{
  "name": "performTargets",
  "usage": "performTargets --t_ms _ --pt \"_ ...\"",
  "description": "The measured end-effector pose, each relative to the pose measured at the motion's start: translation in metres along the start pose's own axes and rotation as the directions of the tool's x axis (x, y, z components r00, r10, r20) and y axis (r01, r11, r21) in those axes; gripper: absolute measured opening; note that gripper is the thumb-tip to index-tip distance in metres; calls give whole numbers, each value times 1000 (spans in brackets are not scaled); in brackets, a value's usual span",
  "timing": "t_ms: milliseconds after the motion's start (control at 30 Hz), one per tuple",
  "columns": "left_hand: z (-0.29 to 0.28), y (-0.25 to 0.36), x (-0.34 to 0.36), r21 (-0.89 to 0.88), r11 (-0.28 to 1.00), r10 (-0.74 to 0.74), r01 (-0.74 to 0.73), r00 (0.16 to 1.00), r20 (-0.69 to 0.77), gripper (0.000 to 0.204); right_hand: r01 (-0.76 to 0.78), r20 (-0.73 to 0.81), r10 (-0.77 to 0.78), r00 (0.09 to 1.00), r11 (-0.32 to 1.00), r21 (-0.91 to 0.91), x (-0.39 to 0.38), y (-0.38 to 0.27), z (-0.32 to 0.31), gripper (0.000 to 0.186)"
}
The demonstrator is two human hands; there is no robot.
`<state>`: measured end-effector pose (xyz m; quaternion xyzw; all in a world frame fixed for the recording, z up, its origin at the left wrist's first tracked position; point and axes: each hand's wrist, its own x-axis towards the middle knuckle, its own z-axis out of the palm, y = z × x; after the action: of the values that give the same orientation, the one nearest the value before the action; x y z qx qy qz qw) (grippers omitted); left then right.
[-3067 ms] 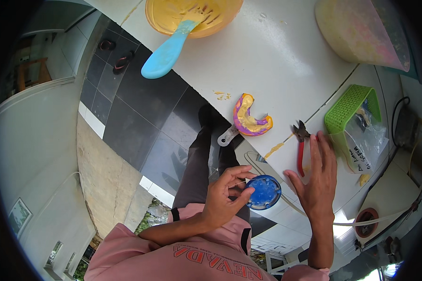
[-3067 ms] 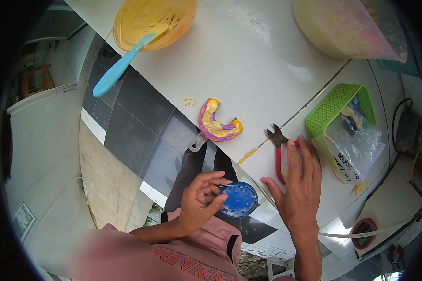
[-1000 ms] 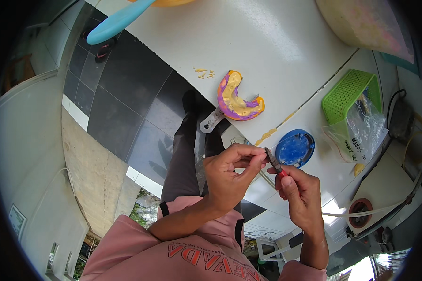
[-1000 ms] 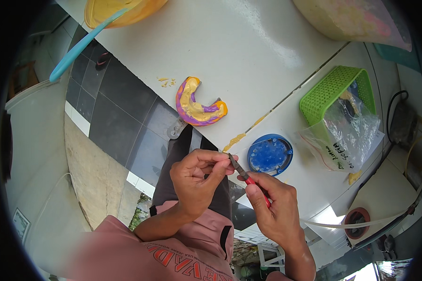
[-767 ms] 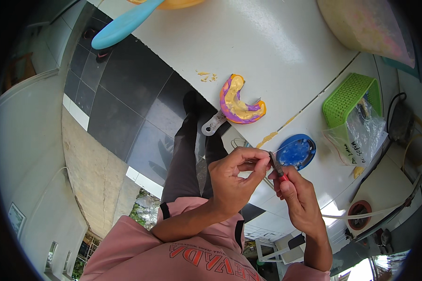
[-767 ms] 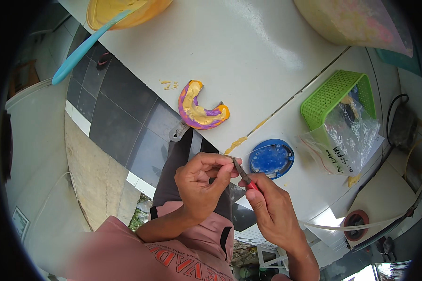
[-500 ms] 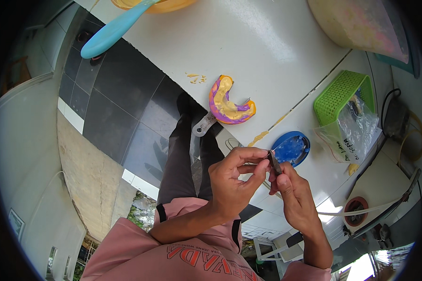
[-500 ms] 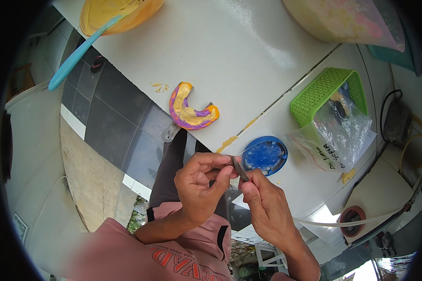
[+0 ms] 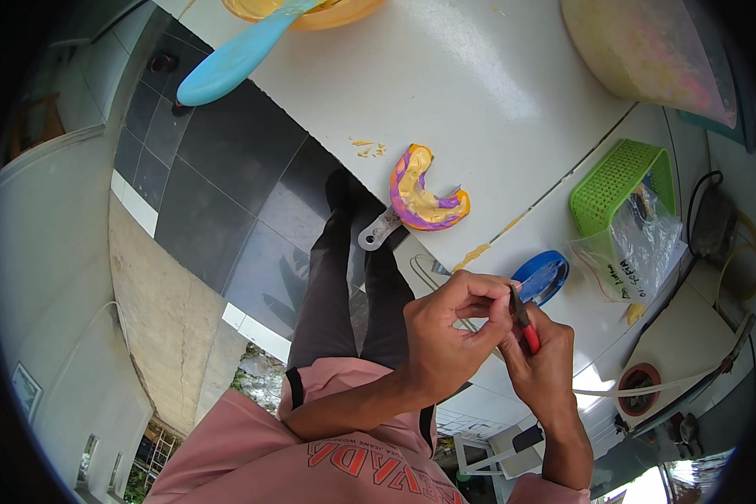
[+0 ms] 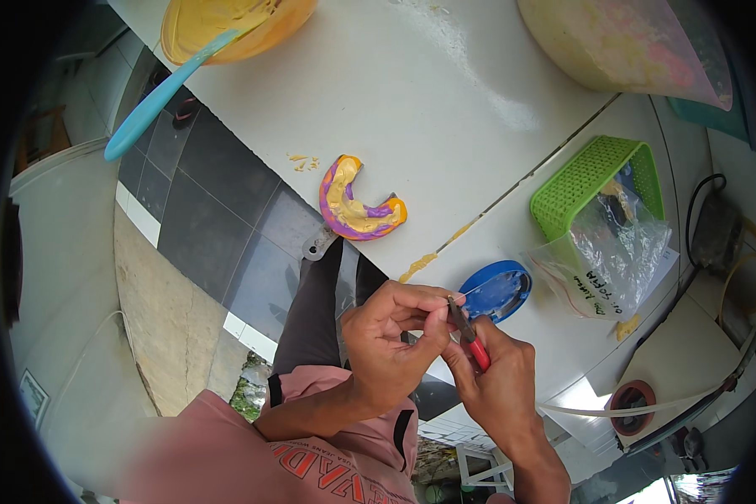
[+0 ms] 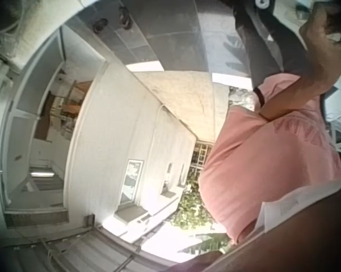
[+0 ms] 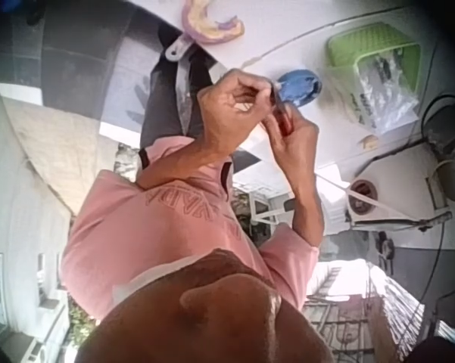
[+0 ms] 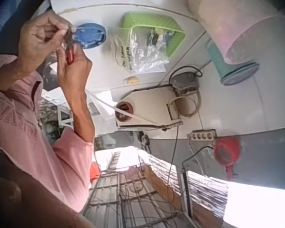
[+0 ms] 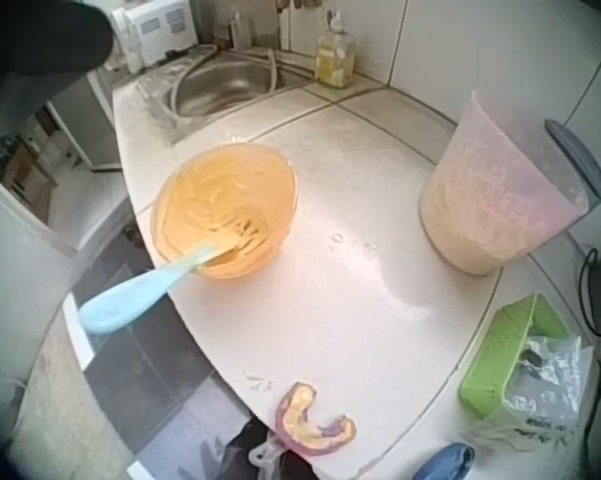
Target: Making a dental impression by trimming a small component with pliers and mixing material in a bowl.
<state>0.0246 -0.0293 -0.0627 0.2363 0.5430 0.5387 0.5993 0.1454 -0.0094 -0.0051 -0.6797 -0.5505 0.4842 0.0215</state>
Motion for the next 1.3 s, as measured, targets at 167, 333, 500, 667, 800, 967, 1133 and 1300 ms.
performTargets --t_ms 167,333,500,667,800,967,1133,1300 --pt "-5 3 0 27 1000 12 -15 995 98 9 1 -36 -2 999 1000 -27 -4 8 4 19" --pt "-7 17 0 -167 972 -152 166 984 95 6 129 -170 -135 976 991 -42 -9 9 3 18" --pt "-9 19 -1 -231 945 -199 230 968 152 8 165 -209 -186 960 980 -115 -15 10 4 18" --pt "-8 18 -4 -244 941 -192 235 964 186 9 188 -222 -218 950 971 -146 -19 7 6 18" --pt "-9 19 -4 -207 956 -165 208 965 205 11 168 -215 -206 955 968 -185 -21 6 5 17" --pt "-11 22 -4 -206 946 -206 251 954 218 10 173 -231 -212 949 968 -179 -22 13 8 19" --pt "-14 24 -3 -253 894 -296 370 911 288 10 168 -236 -229 945 954 -250 -24 13 8 21" --pt "-17 30 -3 -249 888 -294 387 894 339 10 245 -247 -305 920 938 -246 -23 18 6 24"
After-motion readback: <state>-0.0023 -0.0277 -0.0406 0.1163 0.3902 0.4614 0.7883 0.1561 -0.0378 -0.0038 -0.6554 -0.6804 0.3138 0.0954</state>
